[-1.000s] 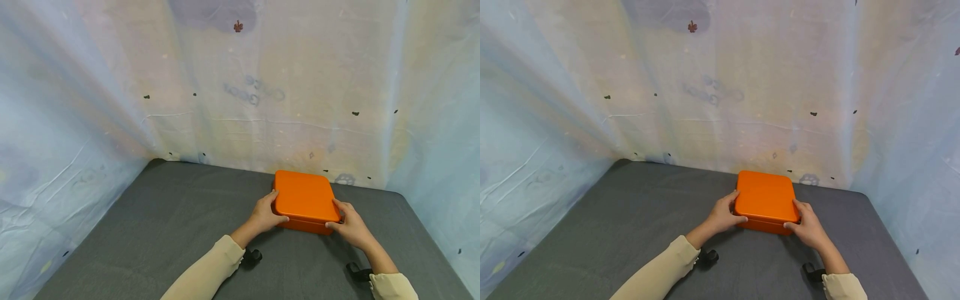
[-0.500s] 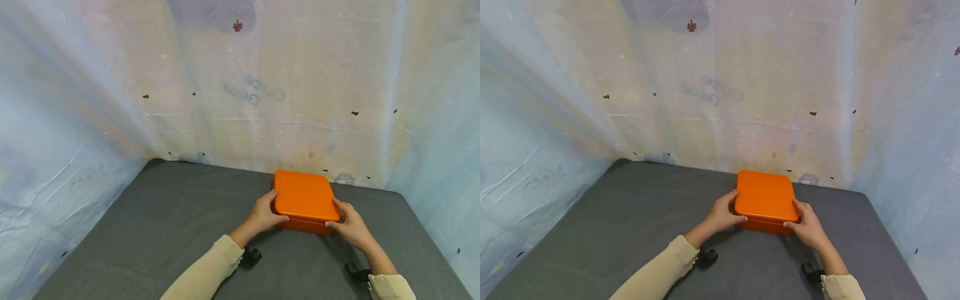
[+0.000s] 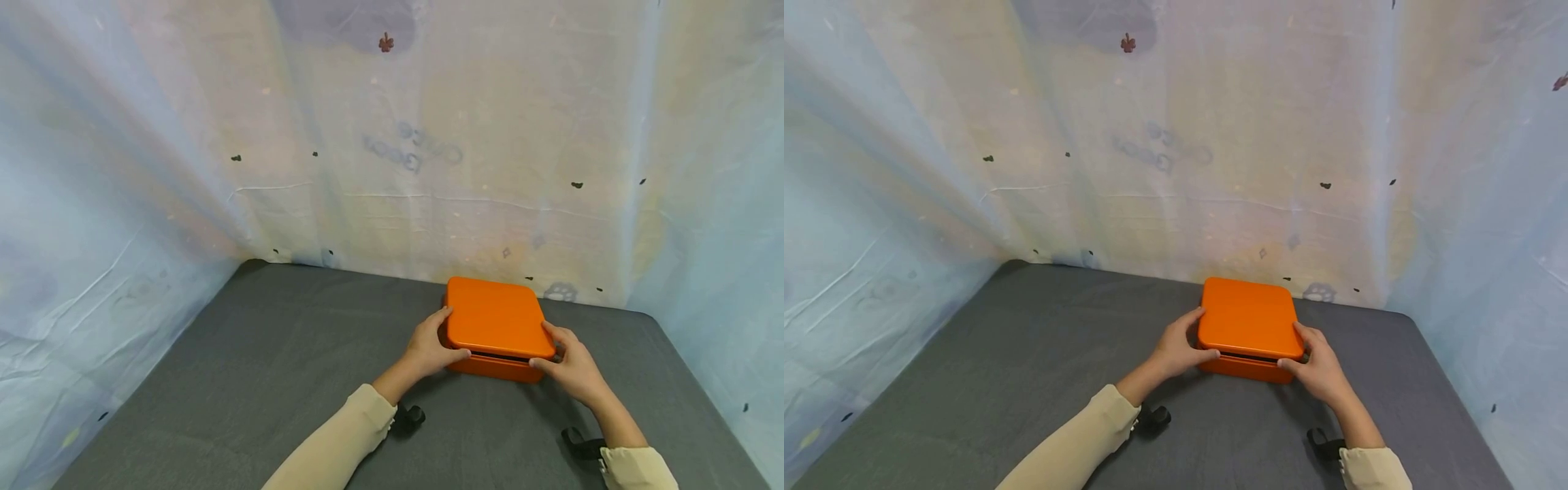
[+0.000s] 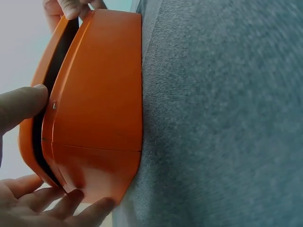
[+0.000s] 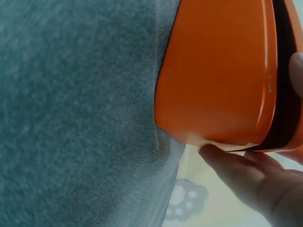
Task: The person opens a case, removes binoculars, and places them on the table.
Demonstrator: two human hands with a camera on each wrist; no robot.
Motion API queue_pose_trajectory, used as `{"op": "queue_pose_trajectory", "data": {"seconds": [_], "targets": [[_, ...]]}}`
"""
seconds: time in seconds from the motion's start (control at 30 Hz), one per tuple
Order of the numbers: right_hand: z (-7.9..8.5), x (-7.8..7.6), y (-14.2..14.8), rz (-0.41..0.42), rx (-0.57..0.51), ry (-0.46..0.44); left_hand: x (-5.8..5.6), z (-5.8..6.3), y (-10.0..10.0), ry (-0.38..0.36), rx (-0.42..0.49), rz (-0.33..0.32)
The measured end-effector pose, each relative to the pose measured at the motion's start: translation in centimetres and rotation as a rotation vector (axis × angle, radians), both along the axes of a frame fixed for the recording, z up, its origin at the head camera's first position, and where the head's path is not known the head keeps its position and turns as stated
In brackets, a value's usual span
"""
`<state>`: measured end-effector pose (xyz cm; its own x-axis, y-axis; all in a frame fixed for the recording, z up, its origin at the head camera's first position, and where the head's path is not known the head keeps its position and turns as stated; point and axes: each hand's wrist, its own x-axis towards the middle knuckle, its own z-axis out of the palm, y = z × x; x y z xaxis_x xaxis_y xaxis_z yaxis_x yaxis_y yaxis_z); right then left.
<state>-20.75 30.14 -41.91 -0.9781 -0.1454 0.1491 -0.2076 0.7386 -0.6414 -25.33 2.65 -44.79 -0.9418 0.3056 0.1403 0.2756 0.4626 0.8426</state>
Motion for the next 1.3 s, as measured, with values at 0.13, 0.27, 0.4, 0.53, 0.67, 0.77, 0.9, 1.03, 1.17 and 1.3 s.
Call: {"op": "queue_pose_trajectory", "data": {"seconds": [0.13, 0.27, 0.4, 0.53, 0.67, 0.77, 0.9, 1.03, 1.17, 1.3], "targets": [[0.1, 0.1, -0.1, -0.003, 0.0, 0.028, 0.0, 0.0, -0.1, 0.014, 0.002, 0.013], [0.3, 0.0, 0.0, -0.013, -0.011, 0.03, -0.2, 0.1, -0.2, 0.028, 0.017, 0.007], [0.4, -0.1, -0.1, -0.014, -0.026, 0.04, -0.3, 0.2, -0.5, 0.038, 0.037, 0.0], [0.4, -0.1, -0.2, -0.011, -0.036, 0.058, -0.5, 0.1, -0.8, 0.069, 0.064, 0.002], [0.5, 0.0, -0.5, -0.01, -0.053, 0.095, -0.8, 0.1, -1.2, 0.1, 0.083, 0.004], [0.6, -0.1, -0.7, -0.005, -0.067, 0.125, -1.0, 0.2, -1.5, 0.122, 0.093, 0.004], [0.8, -0.3, -1.2, -0.004, -0.079, 0.154, -1.2, 0.3, -2.2, 0.142, 0.096, 0.005], [1.1, -0.6, -1.7, 0.008, -0.095, 0.168, -1.4, 0.5, -2.8, 0.151, 0.127, -0.005], [1.6, -0.7, -2.3, 0.021, -0.114, 0.175, -1.4, 0.9, -3.4, 0.159, 0.161, -0.018], [2.0, -0.8, -3.0, 0.026, -0.136, 0.182, -1.4, 1.6, -4.1, 0.192, 0.183, -0.014]]}}
